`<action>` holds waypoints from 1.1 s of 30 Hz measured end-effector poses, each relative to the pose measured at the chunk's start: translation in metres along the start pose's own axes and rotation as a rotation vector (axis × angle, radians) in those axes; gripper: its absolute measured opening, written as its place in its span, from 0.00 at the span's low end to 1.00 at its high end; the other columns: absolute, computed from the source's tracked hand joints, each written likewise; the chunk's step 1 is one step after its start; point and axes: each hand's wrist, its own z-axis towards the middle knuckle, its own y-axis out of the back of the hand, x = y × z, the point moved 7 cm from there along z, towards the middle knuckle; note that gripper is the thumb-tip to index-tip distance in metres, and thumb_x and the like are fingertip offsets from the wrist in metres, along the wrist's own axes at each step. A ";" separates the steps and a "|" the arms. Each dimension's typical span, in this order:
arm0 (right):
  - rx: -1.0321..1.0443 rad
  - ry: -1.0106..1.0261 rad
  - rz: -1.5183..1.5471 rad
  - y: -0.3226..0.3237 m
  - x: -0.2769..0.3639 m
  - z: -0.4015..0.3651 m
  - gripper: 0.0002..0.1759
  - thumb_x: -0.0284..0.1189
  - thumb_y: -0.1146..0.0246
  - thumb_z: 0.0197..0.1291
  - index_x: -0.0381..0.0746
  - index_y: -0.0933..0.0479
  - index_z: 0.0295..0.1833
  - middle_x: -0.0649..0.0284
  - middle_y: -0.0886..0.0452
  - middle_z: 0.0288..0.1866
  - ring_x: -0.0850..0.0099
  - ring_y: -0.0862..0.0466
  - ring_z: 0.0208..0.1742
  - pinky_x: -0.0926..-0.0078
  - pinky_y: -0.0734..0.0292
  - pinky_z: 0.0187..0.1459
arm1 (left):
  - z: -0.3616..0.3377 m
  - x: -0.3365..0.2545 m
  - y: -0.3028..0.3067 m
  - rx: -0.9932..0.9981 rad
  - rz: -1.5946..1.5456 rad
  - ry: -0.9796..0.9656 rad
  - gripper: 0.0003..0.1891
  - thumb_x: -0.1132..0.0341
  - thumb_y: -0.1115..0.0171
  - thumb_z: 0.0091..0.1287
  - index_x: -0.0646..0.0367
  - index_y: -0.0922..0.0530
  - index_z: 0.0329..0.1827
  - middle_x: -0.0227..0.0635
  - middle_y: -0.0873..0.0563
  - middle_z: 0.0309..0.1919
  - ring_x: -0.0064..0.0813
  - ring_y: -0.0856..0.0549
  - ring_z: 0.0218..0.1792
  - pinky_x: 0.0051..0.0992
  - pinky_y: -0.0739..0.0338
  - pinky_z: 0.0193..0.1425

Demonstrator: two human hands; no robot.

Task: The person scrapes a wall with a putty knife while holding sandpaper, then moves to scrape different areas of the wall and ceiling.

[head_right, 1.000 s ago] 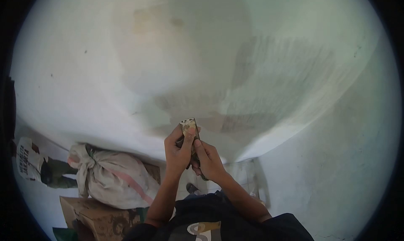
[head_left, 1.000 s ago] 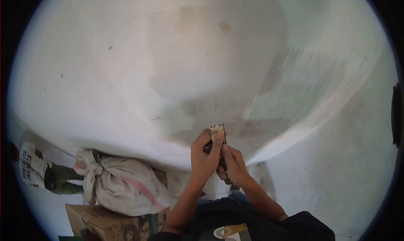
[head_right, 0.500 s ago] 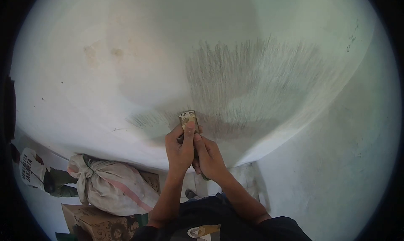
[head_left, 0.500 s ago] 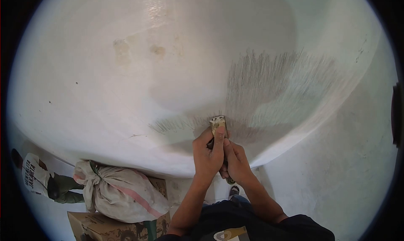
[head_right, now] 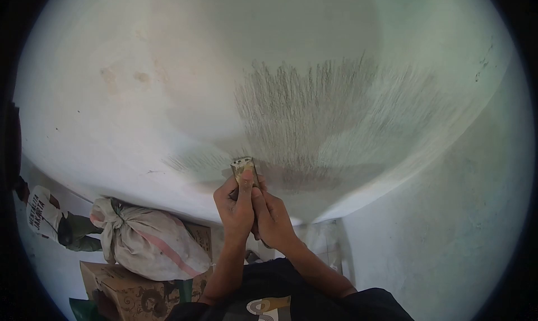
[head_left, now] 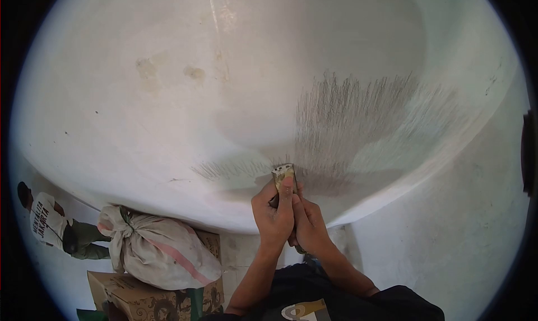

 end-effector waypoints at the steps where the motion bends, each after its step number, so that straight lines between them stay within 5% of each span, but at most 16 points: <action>1: 0.000 -0.010 0.001 0.001 -0.003 -0.001 0.26 0.45 0.58 0.81 0.34 0.24 0.45 0.69 0.30 0.16 0.81 0.31 0.12 0.80 0.37 0.13 | -0.001 0.000 0.000 -0.005 -0.001 0.006 0.17 0.62 0.43 0.78 0.70 0.18 0.37 0.32 0.15 0.26 0.15 0.22 0.27 0.19 0.27 0.31; 22: -0.047 0.002 -0.043 0.001 0.016 0.007 0.25 0.44 0.56 0.81 0.34 0.24 0.44 0.69 0.29 0.17 0.82 0.30 0.14 0.80 0.36 0.15 | 0.013 -0.025 -0.003 -0.058 0.082 -0.044 0.19 0.61 0.42 0.78 0.68 0.20 0.32 0.24 0.22 0.21 0.11 0.28 0.24 0.18 0.35 0.26; 33: 0.003 -0.021 -0.009 0.000 0.013 0.001 0.25 0.44 0.57 0.81 0.32 0.25 0.54 0.69 0.29 0.18 0.82 0.31 0.13 0.80 0.36 0.15 | 0.006 -0.030 -0.003 -0.036 0.092 0.002 0.18 0.62 0.43 0.78 0.67 0.22 0.30 0.23 0.25 0.19 0.10 0.32 0.23 0.19 0.40 0.24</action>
